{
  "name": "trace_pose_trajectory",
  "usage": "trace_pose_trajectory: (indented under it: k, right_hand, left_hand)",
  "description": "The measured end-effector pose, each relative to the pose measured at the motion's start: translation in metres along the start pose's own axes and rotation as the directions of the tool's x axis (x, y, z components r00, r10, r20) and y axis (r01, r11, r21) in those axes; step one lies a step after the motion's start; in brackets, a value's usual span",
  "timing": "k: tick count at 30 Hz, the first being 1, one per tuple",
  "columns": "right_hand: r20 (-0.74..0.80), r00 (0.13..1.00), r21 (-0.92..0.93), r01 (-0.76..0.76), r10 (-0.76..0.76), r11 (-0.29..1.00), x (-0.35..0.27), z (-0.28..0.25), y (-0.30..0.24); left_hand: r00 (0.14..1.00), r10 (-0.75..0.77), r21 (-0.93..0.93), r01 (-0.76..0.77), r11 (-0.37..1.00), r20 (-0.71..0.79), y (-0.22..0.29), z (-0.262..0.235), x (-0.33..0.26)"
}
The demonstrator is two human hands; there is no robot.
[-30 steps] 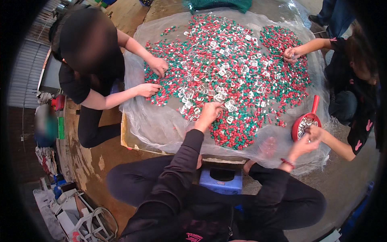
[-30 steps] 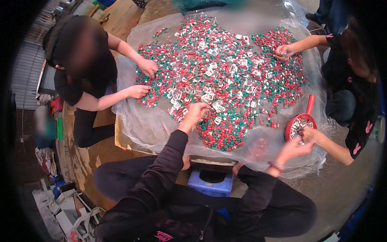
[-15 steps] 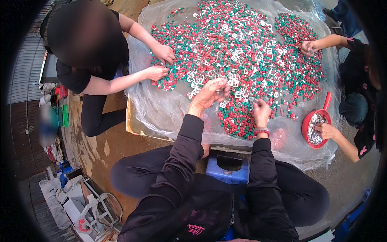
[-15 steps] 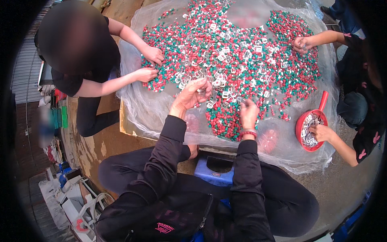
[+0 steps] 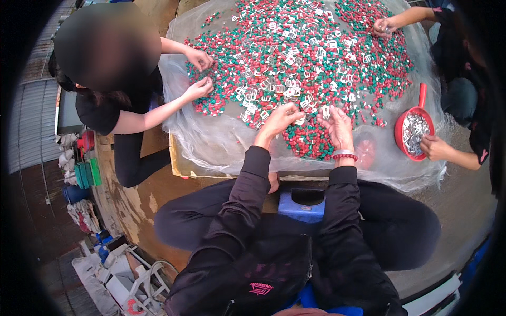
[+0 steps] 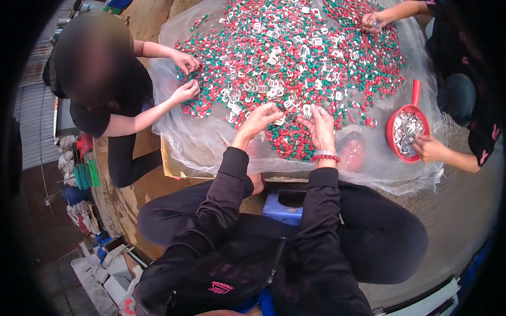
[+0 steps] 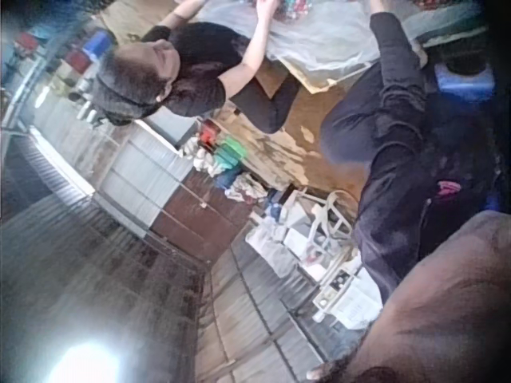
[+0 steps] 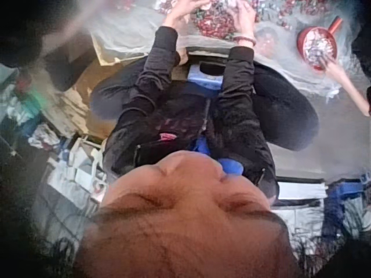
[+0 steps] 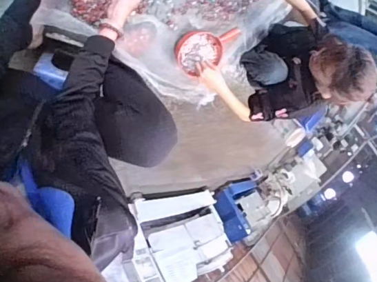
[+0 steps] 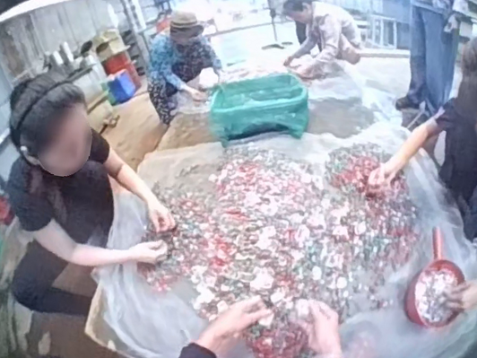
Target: The person sits cross-legged at a table and sorts a large pile of red, green, and white plastic bottle caps by hand. They pick individual caps from the pile and place them into a red dustpan held by a coworker.
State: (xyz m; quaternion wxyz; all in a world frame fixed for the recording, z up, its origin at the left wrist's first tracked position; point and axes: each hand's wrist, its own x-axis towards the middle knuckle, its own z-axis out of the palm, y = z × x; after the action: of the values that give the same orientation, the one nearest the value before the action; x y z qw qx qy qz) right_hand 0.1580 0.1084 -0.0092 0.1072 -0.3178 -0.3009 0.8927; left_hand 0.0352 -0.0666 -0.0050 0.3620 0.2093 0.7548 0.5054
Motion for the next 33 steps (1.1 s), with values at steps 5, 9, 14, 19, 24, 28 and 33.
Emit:
trace_pose_trajectory:
  k: [5, 9, 14, 19, 24, 28, 33]
  right_hand:
    - [0.094, 0.995, 0.097, -0.047, 0.038, 0.994, -0.008, -0.004, 0.001]
    - [0.144, 0.988, 0.160, -0.078, 0.055, 0.984, -0.015, -0.013, -0.011]
    - [0.024, 0.958, -0.119, -0.281, 0.286, 0.952, -0.023, -0.002, -0.020]
    - [0.160, 0.963, 0.086, -0.233, 0.217, 0.969, -0.029, 0.016, -0.015]
    - [0.185, 0.980, 0.143, -0.101, 0.074, 0.985, -0.025, 0.015, -0.017]
    - [0.147, 0.989, 0.089, -0.050, 0.036, 0.995, -0.021, 0.020, -0.017]
    - [0.205, 0.979, -0.076, 0.008, 0.008, 0.997, -0.023, 0.021, -0.021]
  left_hand:
    - [0.996, -0.012, 0.137, -0.001, 0.991, 0.092, 0.036, 0.000, 0.006]
    - [0.981, -0.093, 0.095, 0.077, 0.992, 0.173, 0.060, -0.003, -0.001]
    - [0.974, -0.042, 0.024, 0.038, 0.999, 0.221, 0.082, 0.004, -0.001]
    - [0.980, 0.016, -0.029, -0.010, 1.000, 0.199, 0.087, 0.012, -0.002]
    - [0.994, 0.086, -0.101, -0.080, 0.992, 0.059, 0.086, 0.013, -0.005]
    - [0.992, 0.125, -0.022, -0.125, 0.992, 0.013, 0.087, 0.017, -0.008]
    - [0.989, 0.108, -0.041, -0.105, 0.994, 0.097, 0.089, 0.011, -0.011]
